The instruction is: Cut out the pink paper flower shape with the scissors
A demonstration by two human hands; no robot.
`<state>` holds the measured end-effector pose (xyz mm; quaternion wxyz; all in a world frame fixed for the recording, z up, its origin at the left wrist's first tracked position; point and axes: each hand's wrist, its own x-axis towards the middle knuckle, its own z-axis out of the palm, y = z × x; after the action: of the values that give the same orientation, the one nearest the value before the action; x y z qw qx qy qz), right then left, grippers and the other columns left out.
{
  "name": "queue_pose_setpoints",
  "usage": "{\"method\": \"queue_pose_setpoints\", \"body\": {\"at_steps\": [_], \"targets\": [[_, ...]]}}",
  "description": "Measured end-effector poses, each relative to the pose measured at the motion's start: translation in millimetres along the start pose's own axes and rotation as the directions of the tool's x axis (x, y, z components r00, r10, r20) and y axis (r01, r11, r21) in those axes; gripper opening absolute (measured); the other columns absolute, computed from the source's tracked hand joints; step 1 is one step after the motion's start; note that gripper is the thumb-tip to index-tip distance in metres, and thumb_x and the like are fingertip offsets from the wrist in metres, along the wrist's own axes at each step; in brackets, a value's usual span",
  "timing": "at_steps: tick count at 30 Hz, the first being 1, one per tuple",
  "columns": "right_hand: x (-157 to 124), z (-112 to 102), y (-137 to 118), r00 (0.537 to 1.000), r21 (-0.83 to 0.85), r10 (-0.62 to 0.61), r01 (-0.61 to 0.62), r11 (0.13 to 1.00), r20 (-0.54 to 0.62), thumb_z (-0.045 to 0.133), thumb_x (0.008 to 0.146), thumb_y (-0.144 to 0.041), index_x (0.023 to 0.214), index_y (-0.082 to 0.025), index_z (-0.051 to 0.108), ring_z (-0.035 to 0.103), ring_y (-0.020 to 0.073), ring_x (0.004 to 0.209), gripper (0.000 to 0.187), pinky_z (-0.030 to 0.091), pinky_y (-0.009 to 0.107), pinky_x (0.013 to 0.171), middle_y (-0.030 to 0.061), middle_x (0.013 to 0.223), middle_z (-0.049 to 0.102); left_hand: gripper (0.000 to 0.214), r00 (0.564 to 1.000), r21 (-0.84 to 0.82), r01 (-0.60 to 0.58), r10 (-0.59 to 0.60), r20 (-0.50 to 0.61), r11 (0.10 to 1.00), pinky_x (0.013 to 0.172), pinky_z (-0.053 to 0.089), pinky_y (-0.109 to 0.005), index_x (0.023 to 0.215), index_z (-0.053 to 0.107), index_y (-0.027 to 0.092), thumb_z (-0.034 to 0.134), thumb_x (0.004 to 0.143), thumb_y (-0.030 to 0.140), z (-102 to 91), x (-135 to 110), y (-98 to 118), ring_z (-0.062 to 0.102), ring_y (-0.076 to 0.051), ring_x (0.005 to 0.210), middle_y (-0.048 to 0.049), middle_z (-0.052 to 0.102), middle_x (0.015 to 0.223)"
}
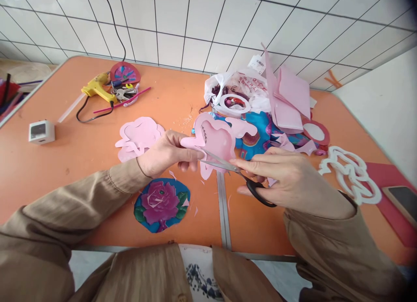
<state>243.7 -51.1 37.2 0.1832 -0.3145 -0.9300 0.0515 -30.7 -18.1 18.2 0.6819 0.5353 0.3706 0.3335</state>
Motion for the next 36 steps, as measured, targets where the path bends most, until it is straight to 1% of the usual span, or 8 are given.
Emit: {"method": "queue_pose_setpoints", "body": {"at_steps": [5,10,13,16,19,22,29,36], "targets": [[1.0,-2.3,0.1,0.999,-0.009,-0.040,0.040,0.999,0.037,0.067,0.092,-0.033,0.127,-0.025,0.068,0.044,0.0120,0.051,0.036,0.037,0.028,0.056,-0.0059,0.057,0.054,0.015,1.000,0.018,0.006,-0.006,0.027,1.000,0.040,0.043,-0.019,0.059,0.076,0.016,0.083,0.068,0.026,0.2,-1.0,4.1,0.052,-0.008,0.039,-0.0023,0.068,0.052],[3.6,-5.3,-1.5,0.995,-0.023,-0.074,0.076,0.997,0.067,0.064,0.094,-0.030,0.119,-0.016,0.071,0.042,0.0107,0.051,0.029,0.038,0.026,0.055,-0.0054,0.058,0.052,0.017,1.000,0.043,0.001,-0.002,0.029,0.999,0.040,0.044,-0.020,0.057,0.074,0.016,0.080,0.069,0.025,0.6,-0.5,5.3,0.052,-0.008,0.039,-0.0032,0.068,0.053],[5.0,-6.0,-2.0,0.995,-0.019,-0.082,0.083,0.996,0.064,0.063,0.095,-0.029,0.114,-0.014,0.072,0.041,0.0105,0.051,0.026,0.038,0.026,0.055,-0.0046,0.058,0.054,0.017,0.999,0.052,-0.007,0.005,0.041,0.999,0.041,0.045,-0.021,0.056,0.074,0.016,0.079,0.070,0.025,1.1,-0.7,5.5,0.053,-0.009,0.039,-0.0037,0.068,0.053],[5.3,-6.6,-2.4,0.996,-0.014,-0.064,0.065,0.998,0.056,0.062,0.095,-0.028,0.112,-0.016,0.074,0.042,0.0109,0.051,0.023,0.040,0.026,0.057,-0.0029,0.060,0.061,0.017,0.999,0.055,-0.007,0.004,0.040,0.998,0.041,0.045,-0.021,0.056,0.074,0.016,0.078,0.070,0.025,1.3,-1.1,5.4,0.053,-0.009,0.039,-0.0044,0.068,0.053],[4.8,-7.3,-3.1,0.998,0.000,-0.038,0.038,0.999,0.053,0.063,0.093,-0.024,0.111,-0.019,0.075,0.044,0.0115,0.052,0.022,0.041,0.026,0.057,-0.0025,0.060,0.063,0.018,0.999,0.062,0.004,-0.006,0.034,0.998,0.041,0.044,-0.021,0.055,0.074,0.016,0.079,0.069,0.026,1.4,-1.3,5.8,0.053,-0.009,0.040,-0.0048,0.068,0.054],[4.9,-7.0,-3.6,0.998,-0.012,-0.041,0.041,0.999,0.052,0.061,0.094,-0.023,0.109,-0.019,0.075,0.043,0.0115,0.051,0.021,0.041,0.026,0.057,-0.0027,0.058,0.062,0.018,0.999,0.063,0.004,-0.006,0.032,0.998,0.041,0.044,-0.021,0.055,0.074,0.016,0.079,0.069,0.026,1.5,-1.6,6.5,0.053,-0.009,0.040,-0.0046,0.068,0.054],[7.9,-4.6,-4.0,0.996,-0.043,-0.088,0.089,0.995,0.019,0.057,0.098,-0.031,0.103,-0.015,0.074,0.042,0.0117,0.049,0.024,0.040,0.026,0.053,-0.0029,0.055,0.058,0.016,0.999,0.081,-0.015,0.011,0.048,0.997,0.043,0.046,-0.021,0.059,0.076,0.016,0.077,0.071,0.025,0.8,-2.5,5.4,0.056,-0.010,0.044,-0.0047,0.069,0.055],[8.3,-3.4,-3.4,0.998,0.012,-0.063,0.063,0.998,0.025,0.062,0.095,-0.031,0.106,-0.017,0.076,0.048,0.0118,0.051,0.023,0.043,0.025,0.053,-0.0007,0.060,0.066,0.017,0.999,0.110,-0.014,0.008,0.053,0.994,0.044,0.046,-0.021,0.059,0.076,0.016,0.077,0.072,0.027,-0.8,-2.5,3.8,0.056,-0.010,0.044,-0.0060,0.071,0.057]]}}
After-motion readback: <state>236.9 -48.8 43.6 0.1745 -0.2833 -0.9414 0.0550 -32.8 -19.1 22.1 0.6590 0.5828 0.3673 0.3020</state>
